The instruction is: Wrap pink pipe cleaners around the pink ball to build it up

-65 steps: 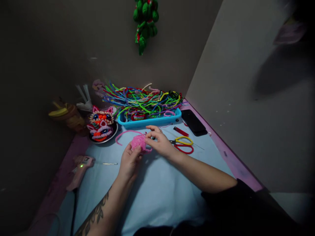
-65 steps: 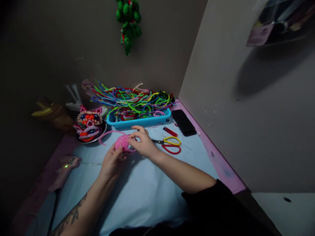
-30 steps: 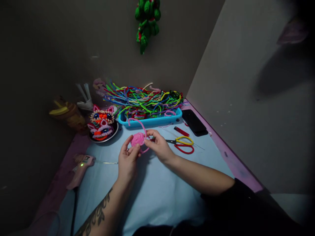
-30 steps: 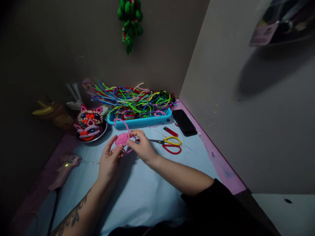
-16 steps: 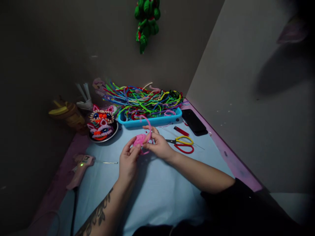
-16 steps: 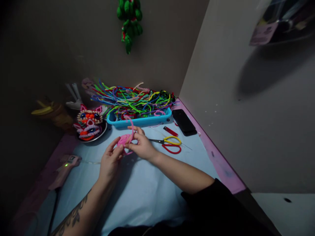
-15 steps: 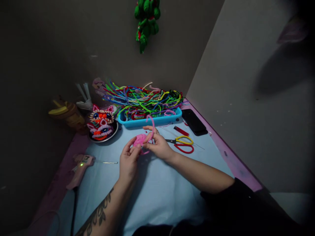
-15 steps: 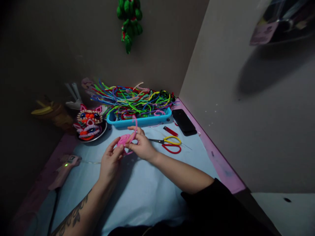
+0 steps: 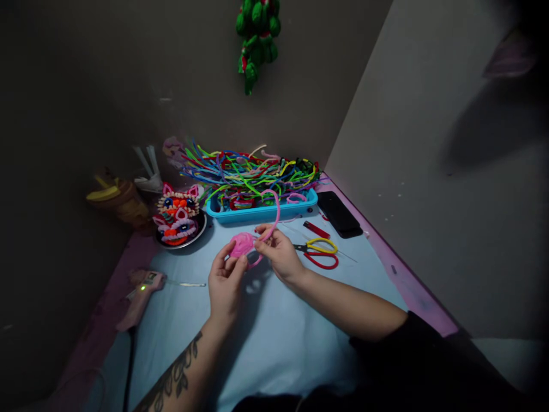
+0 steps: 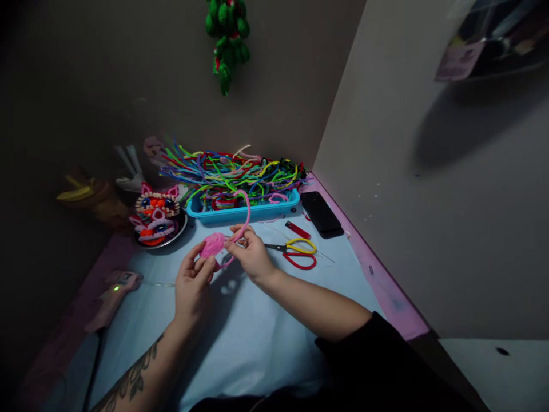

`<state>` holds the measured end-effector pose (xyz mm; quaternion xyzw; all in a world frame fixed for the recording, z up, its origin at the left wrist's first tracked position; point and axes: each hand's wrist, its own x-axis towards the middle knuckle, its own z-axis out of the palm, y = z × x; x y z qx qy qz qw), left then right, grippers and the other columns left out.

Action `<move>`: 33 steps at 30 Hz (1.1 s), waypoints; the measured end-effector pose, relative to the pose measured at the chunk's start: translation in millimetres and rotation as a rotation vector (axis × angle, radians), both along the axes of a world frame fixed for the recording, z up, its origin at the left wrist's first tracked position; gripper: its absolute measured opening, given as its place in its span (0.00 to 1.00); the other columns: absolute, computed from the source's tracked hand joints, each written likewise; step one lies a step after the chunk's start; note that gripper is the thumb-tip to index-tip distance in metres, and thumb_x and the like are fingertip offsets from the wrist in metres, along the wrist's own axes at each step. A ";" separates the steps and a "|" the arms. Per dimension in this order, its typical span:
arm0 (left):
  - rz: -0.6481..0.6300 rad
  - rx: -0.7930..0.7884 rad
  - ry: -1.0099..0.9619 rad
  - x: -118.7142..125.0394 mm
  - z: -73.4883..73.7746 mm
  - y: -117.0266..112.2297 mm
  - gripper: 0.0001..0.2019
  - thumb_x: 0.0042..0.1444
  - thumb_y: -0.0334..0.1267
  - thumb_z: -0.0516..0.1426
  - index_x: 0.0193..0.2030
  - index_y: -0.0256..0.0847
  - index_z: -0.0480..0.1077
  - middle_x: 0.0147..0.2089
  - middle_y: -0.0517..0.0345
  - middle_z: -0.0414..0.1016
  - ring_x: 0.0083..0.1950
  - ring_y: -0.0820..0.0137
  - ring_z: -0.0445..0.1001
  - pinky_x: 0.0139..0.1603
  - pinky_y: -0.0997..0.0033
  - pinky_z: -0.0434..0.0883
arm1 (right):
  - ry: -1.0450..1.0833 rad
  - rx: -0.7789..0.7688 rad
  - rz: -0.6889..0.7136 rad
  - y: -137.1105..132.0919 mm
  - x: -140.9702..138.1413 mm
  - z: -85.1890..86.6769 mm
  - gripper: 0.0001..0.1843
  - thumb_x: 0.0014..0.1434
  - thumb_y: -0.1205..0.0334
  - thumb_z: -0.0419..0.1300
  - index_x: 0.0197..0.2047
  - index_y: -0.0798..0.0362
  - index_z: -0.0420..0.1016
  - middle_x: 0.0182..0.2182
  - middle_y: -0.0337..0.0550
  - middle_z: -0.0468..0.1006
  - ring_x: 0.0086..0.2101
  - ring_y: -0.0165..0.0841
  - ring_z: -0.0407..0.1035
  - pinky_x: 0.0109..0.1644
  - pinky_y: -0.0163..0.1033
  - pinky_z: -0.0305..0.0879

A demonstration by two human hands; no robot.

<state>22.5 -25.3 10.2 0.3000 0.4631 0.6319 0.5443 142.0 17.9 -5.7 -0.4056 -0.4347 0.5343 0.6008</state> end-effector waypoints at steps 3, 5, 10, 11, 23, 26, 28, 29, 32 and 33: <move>-0.002 -0.001 -0.007 -0.4 -0.7 0.0 0.26 0.41 0.37 0.68 0.50 0.42 0.71 0.27 0.64 0.74 0.27 0.77 0.70 0.33 0.77 0.66 | -0.061 -0.012 0.013 0.8 1.5 0.8 0.14 0.46 0.52 0.67 0.31 0.51 0.72 0.47 0.42 0.69 0.40 0.33 0.68 0.49 0.42 0.65; -0.002 0.002 -0.016 -0.8 -1.4 0.1 0.25 0.41 0.37 0.68 0.49 0.42 0.71 0.27 0.64 0.74 0.28 0.77 0.71 0.34 0.77 0.67 | -0.117 -0.003 0.029 1.0 3.1 2.9 0.13 0.47 0.51 0.66 0.29 0.51 0.72 0.48 0.43 0.68 0.45 0.36 0.66 0.52 0.44 0.64; -0.010 0.011 0.016 -1.8 -2.2 1.4 0.25 0.41 0.37 0.68 0.48 0.42 0.71 0.29 0.62 0.75 0.28 0.75 0.72 0.34 0.74 0.69 | -0.154 0.012 0.066 0.6 4.6 7.4 0.16 0.49 0.49 0.64 0.24 0.53 0.71 0.47 0.45 0.66 0.53 0.39 0.62 0.59 0.44 0.56; -0.018 0.014 0.032 -2.0 -2.0 1.7 0.25 0.41 0.38 0.68 0.48 0.42 0.71 0.29 0.61 0.75 0.28 0.75 0.72 0.33 0.74 0.69 | -0.151 0.009 0.071 0.4 4.3 7.5 0.16 0.49 0.49 0.63 0.23 0.53 0.71 0.48 0.45 0.66 0.53 0.39 0.61 0.60 0.44 0.55; 0.018 0.004 0.124 -1.8 6.2 2.8 0.27 0.41 0.38 0.68 0.50 0.41 0.66 0.27 0.63 0.74 0.26 0.76 0.71 0.32 0.76 0.66 | -0.241 0.098 0.016 -0.1 4.0 1.4 0.17 0.55 0.46 0.59 0.28 0.52 0.72 0.51 0.47 0.63 0.56 0.37 0.59 0.63 0.43 0.52; 0.037 -0.005 0.121 -2.7 6.4 3.7 0.27 0.42 0.39 0.67 0.49 0.41 0.65 0.26 0.64 0.75 0.26 0.76 0.71 0.32 0.77 0.66 | -0.290 0.136 0.011 -3.0 3.9 1.5 0.17 0.56 0.46 0.58 0.30 0.52 0.73 0.53 0.47 0.62 0.57 0.36 0.58 0.64 0.43 0.50; 0.043 0.006 0.120 -3.2 7.1 3.4 0.27 0.42 0.38 0.67 0.49 0.42 0.64 0.26 0.64 0.75 0.27 0.75 0.72 0.34 0.76 0.66 | -0.297 0.156 0.014 -4.9 3.1 1.2 0.16 0.57 0.46 0.57 0.32 0.51 0.74 0.53 0.47 0.62 0.57 0.36 0.58 0.64 0.42 0.50; 0.045 0.016 0.123 -3.4 7.6 3.2 0.27 0.43 0.38 0.67 0.49 0.42 0.63 0.26 0.64 0.75 0.27 0.75 0.72 0.34 0.76 0.66 | -0.289 0.160 0.016 -5.5 2.4 0.8 0.16 0.57 0.46 0.57 0.32 0.51 0.74 0.54 0.46 0.62 0.57 0.36 0.58 0.64 0.42 0.50; 0.023 0.037 0.134 -5.1 9.1 3.7 0.26 0.43 0.38 0.67 0.50 0.41 0.65 0.25 0.64 0.74 0.26 0.76 0.71 0.32 0.77 0.65 | -0.211 0.145 0.026 -4.7 0.1 -1.4 0.16 0.56 0.47 0.58 0.31 0.51 0.73 0.54 0.46 0.62 0.57 0.36 0.59 0.64 0.42 0.52; 0.008 0.036 0.136 -6.1 9.5 4.5 0.27 0.43 0.39 0.67 0.50 0.40 0.65 0.25 0.63 0.74 0.26 0.76 0.70 0.31 0.77 0.64 | -0.170 0.130 0.015 -3.1 -0.3 -2.3 0.16 0.56 0.46 0.59 0.31 0.51 0.73 0.54 0.46 0.62 0.57 0.36 0.59 0.63 0.42 0.53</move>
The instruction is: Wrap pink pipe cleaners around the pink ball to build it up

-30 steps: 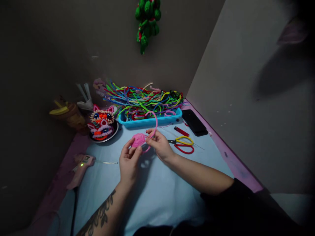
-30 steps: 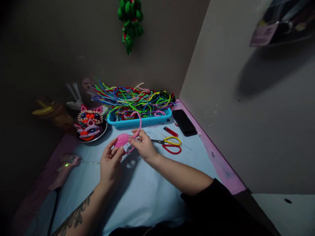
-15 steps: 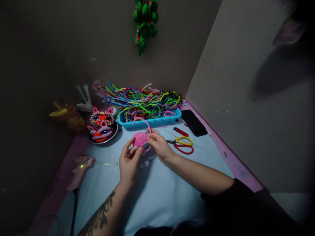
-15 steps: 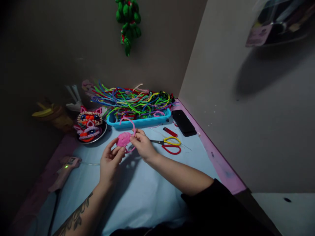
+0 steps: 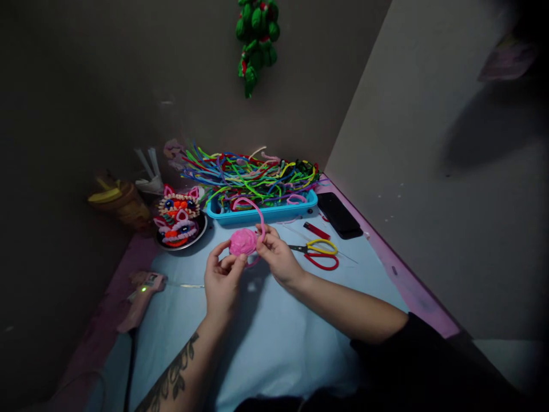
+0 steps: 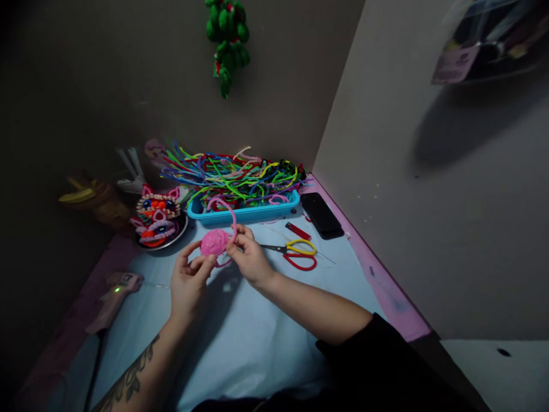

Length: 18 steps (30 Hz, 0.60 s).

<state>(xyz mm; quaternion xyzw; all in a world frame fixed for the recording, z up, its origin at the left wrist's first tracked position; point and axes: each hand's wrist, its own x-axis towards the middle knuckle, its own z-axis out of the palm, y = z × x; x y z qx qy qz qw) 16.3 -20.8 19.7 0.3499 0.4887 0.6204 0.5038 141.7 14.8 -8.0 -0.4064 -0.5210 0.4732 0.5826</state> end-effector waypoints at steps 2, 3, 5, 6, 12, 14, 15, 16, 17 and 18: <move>-0.021 -0.007 -0.008 -2.7 0.2 2.2 0.29 0.42 0.40 0.67 0.52 0.39 0.66 0.29 0.60 0.76 0.26 0.77 0.70 0.29 0.79 0.63 | 0.098 -0.054 -0.032 5.3 0.4 -1.7 0.17 0.53 0.45 0.60 0.32 0.51 0.73 0.55 0.46 0.64 0.55 0.36 0.60 0.61 0.43 0.56; -0.017 -0.011 -0.016 -4.2 0.0 3.4 0.29 0.42 0.41 0.67 0.53 0.39 0.66 0.31 0.58 0.77 0.26 0.77 0.69 0.27 0.79 0.62 | 0.157 -0.094 -0.039 8.8 1.3 -2.5 0.17 0.52 0.44 0.61 0.34 0.50 0.73 0.54 0.45 0.66 0.54 0.37 0.62 0.60 0.44 0.58; 0.025 -0.028 -0.037 -6.8 -1.4 5.8 0.29 0.43 0.42 0.67 0.52 0.40 0.66 0.34 0.57 0.77 0.26 0.78 0.67 0.24 0.80 0.59 | 0.290 -0.193 -0.013 16.4 4.6 -4.0 0.20 0.48 0.43 0.63 0.38 0.48 0.72 0.49 0.44 0.72 0.48 0.37 0.67 0.55 0.46 0.63; 0.049 -0.043 -0.049 -7.7 -2.6 6.7 0.27 0.43 0.43 0.66 0.51 0.40 0.67 0.35 0.57 0.76 0.26 0.79 0.67 0.23 0.81 0.58 | 0.358 -0.244 0.015 19.9 6.7 -4.8 0.21 0.46 0.44 0.64 0.40 0.47 0.72 0.45 0.43 0.75 0.44 0.37 0.69 0.52 0.46 0.65; -0.091 -0.197 -0.183 -6.0 -10.5 7.7 0.17 0.45 0.48 0.64 0.38 0.39 0.74 0.39 0.57 0.73 0.32 0.78 0.67 0.27 0.81 0.63 | 0.617 -0.345 0.122 29.0 14.3 -8.5 0.15 0.42 0.55 0.70 0.33 0.46 0.73 0.34 0.35 0.79 0.32 0.32 0.71 0.40 0.40 0.69; -0.141 -0.227 -0.264 -5.0 -11.2 7.3 0.16 0.45 0.47 0.65 0.37 0.38 0.75 0.39 0.56 0.72 0.32 0.78 0.68 0.27 0.82 0.63 | 0.662 -0.332 0.172 29.0 14.2 -9.7 0.14 0.41 0.58 0.70 0.32 0.47 0.73 0.32 0.34 0.79 0.31 0.30 0.71 0.40 0.39 0.69; -0.139 -0.240 -0.297 -4.7 -11.3 7.3 0.16 0.44 0.46 0.66 0.37 0.38 0.75 0.39 0.56 0.72 0.32 0.78 0.68 0.27 0.82 0.63 | 0.676 -0.326 0.194 29.0 14.0 -10.3 0.13 0.41 0.58 0.70 0.31 0.47 0.73 0.31 0.33 0.78 0.31 0.29 0.71 0.40 0.38 0.69; -0.128 -0.251 -0.322 -4.6 -11.5 7.4 0.17 0.42 0.45 0.66 0.37 0.37 0.75 0.38 0.57 0.72 0.32 0.78 0.68 0.27 0.82 0.63 | 0.684 -0.323 0.213 29.1 13.6 -10.9 0.12 0.42 0.59 0.70 0.31 0.47 0.74 0.31 0.33 0.78 0.31 0.29 0.71 0.40 0.38 0.69; -0.116 -0.256 -0.343 -4.7 -11.8 7.7 0.17 0.41 0.44 0.67 0.36 0.37 0.75 0.37 0.57 0.72 0.32 0.78 0.68 0.26 0.82 0.63 | 0.690 -0.323 0.230 29.2 13.3 -11.5 0.12 0.42 0.60 0.70 0.31 0.48 0.74 0.30 0.33 0.78 0.31 0.28 0.70 0.40 0.37 0.69; -0.109 -0.256 -0.361 -4.9 -12.2 8.1 0.17 0.40 0.44 0.68 0.36 0.36 0.75 0.36 0.57 0.72 0.31 0.78 0.68 0.25 0.83 0.62 | 0.695 -0.323 0.246 29.2 12.9 -11.9 0.12 0.43 0.60 0.70 0.32 0.48 0.74 0.30 0.33 0.78 0.30 0.28 0.70 0.39 0.36 0.69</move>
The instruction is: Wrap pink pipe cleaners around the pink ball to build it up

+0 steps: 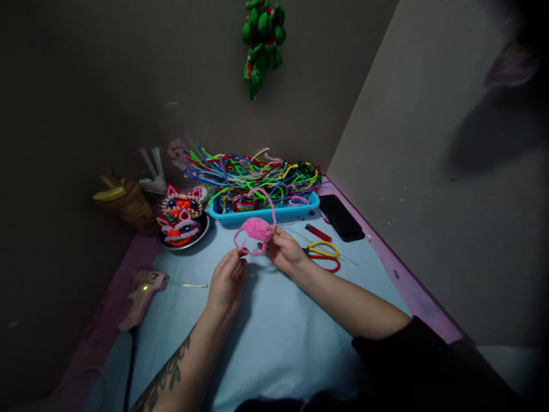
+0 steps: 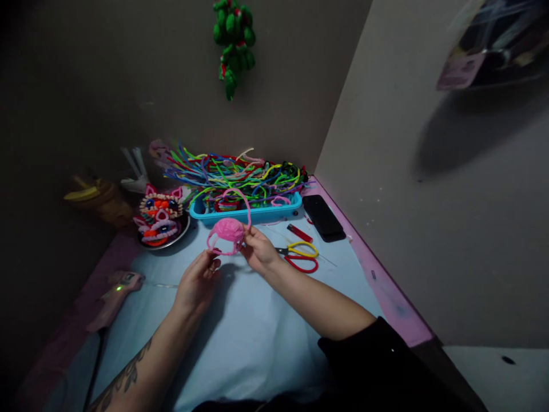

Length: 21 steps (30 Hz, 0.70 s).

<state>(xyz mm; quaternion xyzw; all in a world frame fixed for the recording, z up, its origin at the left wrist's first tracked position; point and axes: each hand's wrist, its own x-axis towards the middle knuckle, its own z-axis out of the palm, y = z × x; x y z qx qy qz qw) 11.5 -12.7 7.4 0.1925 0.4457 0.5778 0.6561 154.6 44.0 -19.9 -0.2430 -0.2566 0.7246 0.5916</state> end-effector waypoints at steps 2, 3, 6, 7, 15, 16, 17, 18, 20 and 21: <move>0.008 0.014 -0.024 -0.4 -1.3 1.1 0.17 0.40 0.43 0.68 0.34 0.36 0.74 0.35 0.58 0.72 0.29 0.79 0.67 0.24 0.83 0.61 | 0.009 0.008 0.031 -0.3 -0.8 0.0 0.12 0.43 0.61 0.70 0.33 0.49 0.76 0.30 0.34 0.78 0.30 0.27 0.70 0.38 0.34 0.68; 0.013 0.026 -0.031 -0.6 -2.0 1.6 0.16 0.40 0.43 0.68 0.33 0.36 0.74 0.34 0.58 0.71 0.29 0.79 0.66 0.23 0.83 0.60 | 0.008 0.013 0.044 -0.8 -1.2 0.5 0.12 0.43 0.61 0.70 0.33 0.49 0.76 0.30 0.35 0.78 0.30 0.27 0.69 0.38 0.34 0.68; 0.024 0.056 -0.026 -0.8 -2.5 2.7 0.14 0.41 0.41 0.68 0.31 0.36 0.73 0.30 0.61 0.70 0.27 0.80 0.65 0.23 0.84 0.60 | -0.018 0.017 0.062 -3.4 -3.1 3.3 0.12 0.44 0.61 0.70 0.35 0.50 0.77 0.31 0.36 0.78 0.31 0.27 0.69 0.38 0.33 0.67; 0.025 0.066 -0.019 -0.7 -2.2 2.9 0.14 0.41 0.41 0.68 0.31 0.36 0.72 0.29 0.62 0.69 0.27 0.80 0.64 0.23 0.84 0.59 | -0.028 0.014 0.061 -4.5 -3.9 4.4 0.12 0.45 0.61 0.69 0.35 0.50 0.77 0.32 0.36 0.78 0.31 0.27 0.69 0.38 0.33 0.66; 0.014 0.076 0.008 1.2 -4.1 4.9 0.20 0.42 0.50 0.66 0.35 0.36 0.75 0.37 0.55 0.73 0.28 0.79 0.66 0.21 0.81 0.57 | -0.040 -0.057 -0.050 -5.6 -7.4 2.6 0.12 0.44 0.61 0.70 0.32 0.50 0.74 0.28 0.34 0.76 0.30 0.27 0.67 0.38 0.34 0.65; -0.013 0.065 0.031 2.0 -5.6 4.5 0.20 0.41 0.49 0.67 0.37 0.36 0.75 0.37 0.55 0.73 0.27 0.79 0.66 0.21 0.81 0.58 | -0.035 -0.084 -0.071 -4.8 -7.2 1.4 0.12 0.43 0.61 0.70 0.31 0.50 0.73 0.28 0.33 0.76 0.29 0.26 0.67 0.37 0.34 0.64; -0.045 0.058 0.068 3.0 -7.0 3.7 0.19 0.41 0.47 0.67 0.37 0.36 0.76 0.35 0.56 0.74 0.26 0.79 0.65 0.22 0.80 0.58 | -0.031 -0.108 -0.085 -4.3 -7.0 0.2 0.12 0.43 0.62 0.70 0.31 0.50 0.72 0.27 0.32 0.75 0.28 0.26 0.67 0.36 0.33 0.64; -0.076 0.059 0.117 4.2 -8.3 2.6 0.18 0.40 0.44 0.68 0.37 0.37 0.76 0.32 0.57 0.73 0.25 0.79 0.64 0.23 0.80 0.58 | -0.029 -0.125 -0.091 -4.1 -7.0 -0.9 0.12 0.43 0.62 0.70 0.31 0.50 0.72 0.26 0.31 0.75 0.28 0.25 0.66 0.35 0.32 0.64; -0.117 0.092 0.213 6.7 -10.0 0.1 0.17 0.39 0.41 0.69 0.38 0.37 0.77 0.27 0.60 0.72 0.23 0.79 0.62 0.25 0.78 0.59 | -0.034 -0.133 -0.082 -5.0 -8.0 -2.6 0.12 0.44 0.63 0.70 0.31 0.50 0.71 0.27 0.31 0.74 0.28 0.25 0.67 0.35 0.32 0.64; -0.124 0.115 0.248 7.8 -10.4 -0.9 0.17 0.39 0.40 0.69 0.38 0.38 0.77 0.27 0.60 0.72 0.23 0.79 0.62 0.25 0.77 0.59 | -0.037 -0.128 -0.073 -6.1 -9.1 -3.4 0.12 0.45 0.62 0.69 0.31 0.50 0.70 0.27 0.31 0.75 0.28 0.25 0.67 0.35 0.32 0.64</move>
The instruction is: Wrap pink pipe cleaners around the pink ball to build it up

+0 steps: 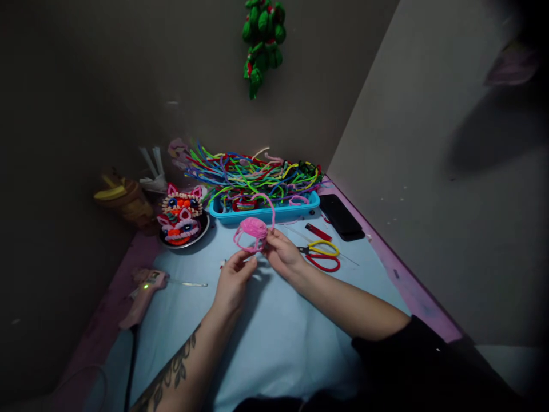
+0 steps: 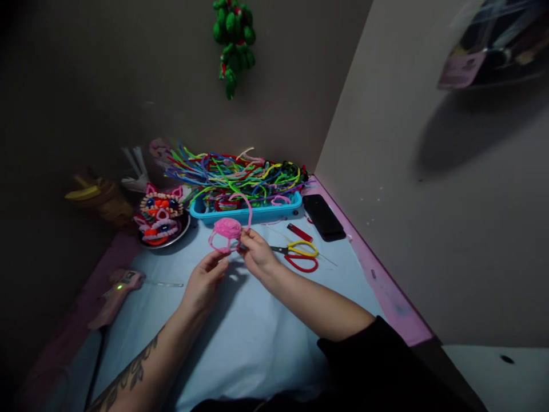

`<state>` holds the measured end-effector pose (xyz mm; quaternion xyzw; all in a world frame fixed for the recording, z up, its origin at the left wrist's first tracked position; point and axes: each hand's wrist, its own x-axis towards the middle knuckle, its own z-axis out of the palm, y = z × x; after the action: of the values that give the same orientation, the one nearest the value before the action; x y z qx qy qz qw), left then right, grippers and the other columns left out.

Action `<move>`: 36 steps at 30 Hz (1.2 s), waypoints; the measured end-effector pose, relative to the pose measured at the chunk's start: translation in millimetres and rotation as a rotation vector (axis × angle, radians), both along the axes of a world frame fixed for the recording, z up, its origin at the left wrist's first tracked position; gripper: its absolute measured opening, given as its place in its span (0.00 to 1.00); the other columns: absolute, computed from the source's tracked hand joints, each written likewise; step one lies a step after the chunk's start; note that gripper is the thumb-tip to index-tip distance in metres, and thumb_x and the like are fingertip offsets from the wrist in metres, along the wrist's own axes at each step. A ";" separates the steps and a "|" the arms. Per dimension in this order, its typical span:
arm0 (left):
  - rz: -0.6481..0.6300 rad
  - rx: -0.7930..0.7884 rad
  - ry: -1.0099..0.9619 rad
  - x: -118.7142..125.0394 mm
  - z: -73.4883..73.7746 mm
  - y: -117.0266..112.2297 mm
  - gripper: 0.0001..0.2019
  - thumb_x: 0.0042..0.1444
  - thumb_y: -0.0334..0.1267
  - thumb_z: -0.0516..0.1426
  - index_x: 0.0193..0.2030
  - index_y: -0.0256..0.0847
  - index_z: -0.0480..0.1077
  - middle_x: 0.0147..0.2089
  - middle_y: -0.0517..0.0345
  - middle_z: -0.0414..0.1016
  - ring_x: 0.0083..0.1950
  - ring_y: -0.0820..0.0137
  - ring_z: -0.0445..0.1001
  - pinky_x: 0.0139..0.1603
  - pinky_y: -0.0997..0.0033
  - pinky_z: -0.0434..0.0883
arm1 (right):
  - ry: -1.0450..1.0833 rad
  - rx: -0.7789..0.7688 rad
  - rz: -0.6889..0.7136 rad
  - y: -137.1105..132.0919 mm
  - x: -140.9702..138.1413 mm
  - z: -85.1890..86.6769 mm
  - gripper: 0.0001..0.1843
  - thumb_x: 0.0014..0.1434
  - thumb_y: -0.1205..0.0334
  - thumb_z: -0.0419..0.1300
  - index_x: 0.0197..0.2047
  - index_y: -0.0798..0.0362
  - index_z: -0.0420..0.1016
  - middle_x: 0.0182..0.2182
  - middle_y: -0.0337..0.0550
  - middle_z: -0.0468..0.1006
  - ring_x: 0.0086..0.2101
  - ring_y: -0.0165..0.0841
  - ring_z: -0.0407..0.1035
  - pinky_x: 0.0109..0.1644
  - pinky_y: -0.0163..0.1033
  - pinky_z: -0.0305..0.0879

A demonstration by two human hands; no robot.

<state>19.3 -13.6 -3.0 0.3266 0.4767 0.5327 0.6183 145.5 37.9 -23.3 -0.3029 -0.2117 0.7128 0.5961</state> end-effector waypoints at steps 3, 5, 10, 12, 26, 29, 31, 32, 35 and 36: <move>0.025 0.085 0.075 1.9 -1.3 -1.4 0.15 0.42 0.41 0.67 0.38 0.39 0.77 0.28 0.58 0.74 0.25 0.75 0.65 0.28 0.74 0.62 | 0.015 0.003 0.037 -4.0 -4.2 -1.7 0.11 0.47 0.62 0.68 0.31 0.51 0.70 0.26 0.32 0.75 0.27 0.25 0.67 0.34 0.32 0.64; 0.053 0.140 0.132 2.0 -2.6 -1.0 0.12 0.44 0.42 0.66 0.35 0.39 0.77 0.30 0.57 0.76 0.28 0.73 0.69 0.32 0.71 0.65 | 0.050 -0.006 0.061 -5.9 -6.1 -2.2 0.11 0.46 0.63 0.69 0.31 0.51 0.71 0.26 0.32 0.75 0.27 0.24 0.67 0.33 0.31 0.64; 0.056 0.310 0.296 -1.3 -4.3 -1.7 0.06 0.47 0.39 0.64 0.29 0.40 0.77 0.34 0.54 0.78 0.38 0.67 0.74 0.44 0.66 0.68 | 0.159 -0.009 0.117 -6.1 -3.6 1.0 0.10 0.49 0.65 0.67 0.32 0.49 0.70 0.31 0.33 0.76 0.30 0.27 0.69 0.34 0.34 0.67; 0.059 0.380 0.394 -3.3 -5.0 -3.4 0.05 0.47 0.39 0.64 0.29 0.40 0.77 0.35 0.53 0.78 0.40 0.66 0.74 0.46 0.65 0.68 | 0.189 -0.001 0.125 -5.7 -1.5 3.5 0.10 0.49 0.65 0.68 0.31 0.48 0.70 0.32 0.33 0.77 0.32 0.29 0.70 0.36 0.36 0.68; 0.284 0.316 0.321 -8.8 -1.2 -0.4 0.13 0.53 0.40 0.60 0.45 0.41 0.67 0.40 0.55 0.71 0.40 0.71 0.70 0.40 0.73 0.67 | -0.111 0.370 0.004 4.8 16.9 28.0 0.17 0.41 0.50 0.71 0.24 0.50 0.69 0.44 0.40 0.74 0.45 0.36 0.67 0.49 0.42 0.63; 0.357 0.334 0.301 -7.8 2.1 -2.7 0.14 0.52 0.40 0.60 0.45 0.42 0.66 0.40 0.56 0.71 0.41 0.71 0.71 0.43 0.72 0.68 | -0.344 0.382 -0.105 3.6 16.4 25.6 0.16 0.47 0.48 0.67 0.26 0.50 0.71 0.45 0.42 0.72 0.47 0.36 0.64 0.52 0.42 0.61; 0.325 0.342 0.269 -5.9 3.2 -5.0 0.16 0.52 0.39 0.61 0.47 0.43 0.66 0.41 0.55 0.72 0.43 0.70 0.71 0.45 0.72 0.68 | -0.500 0.356 -0.189 0.8 13.8 22.6 0.14 0.49 0.49 0.65 0.26 0.51 0.72 0.45 0.43 0.69 0.48 0.36 0.62 0.53 0.41 0.60; 0.287 0.332 0.247 -4.9 3.6 -6.0 0.18 0.52 0.39 0.62 0.49 0.44 0.66 0.42 0.55 0.73 0.44 0.70 0.72 0.45 0.72 0.68 | -0.555 0.342 -0.212 -0.9 12.3 21.2 0.14 0.50 0.49 0.64 0.26 0.51 0.72 0.44 0.43 0.68 0.48 0.36 0.62 0.52 0.41 0.60; 0.163 0.269 0.186 -2.6 5.2 -7.6 0.25 0.50 0.39 0.63 0.56 0.47 0.65 0.45 0.53 0.75 0.46 0.69 0.73 0.44 0.72 0.68 | -0.632 0.314 -0.201 -5.6 8.7 19.2 0.14 0.50 0.50 0.64 0.25 0.51 0.71 0.44 0.44 0.66 0.46 0.36 0.62 0.47 0.39 0.62; 0.136 0.251 0.165 -2.1 5.9 -7.5 0.27 0.50 0.40 0.63 0.58 0.47 0.65 0.46 0.53 0.76 0.46 0.69 0.73 0.44 0.72 0.68 | -0.643 0.309 -0.186 -6.8 7.9 19.3 0.14 0.50 0.49 0.64 0.25 0.51 0.71 0.44 0.44 0.66 0.45 0.35 0.62 0.45 0.39 0.62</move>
<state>17.2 -21.1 2.9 0.4110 0.4766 0.6002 0.4936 153.4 31.1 -3.9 -0.4358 -0.4650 0.4836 0.6000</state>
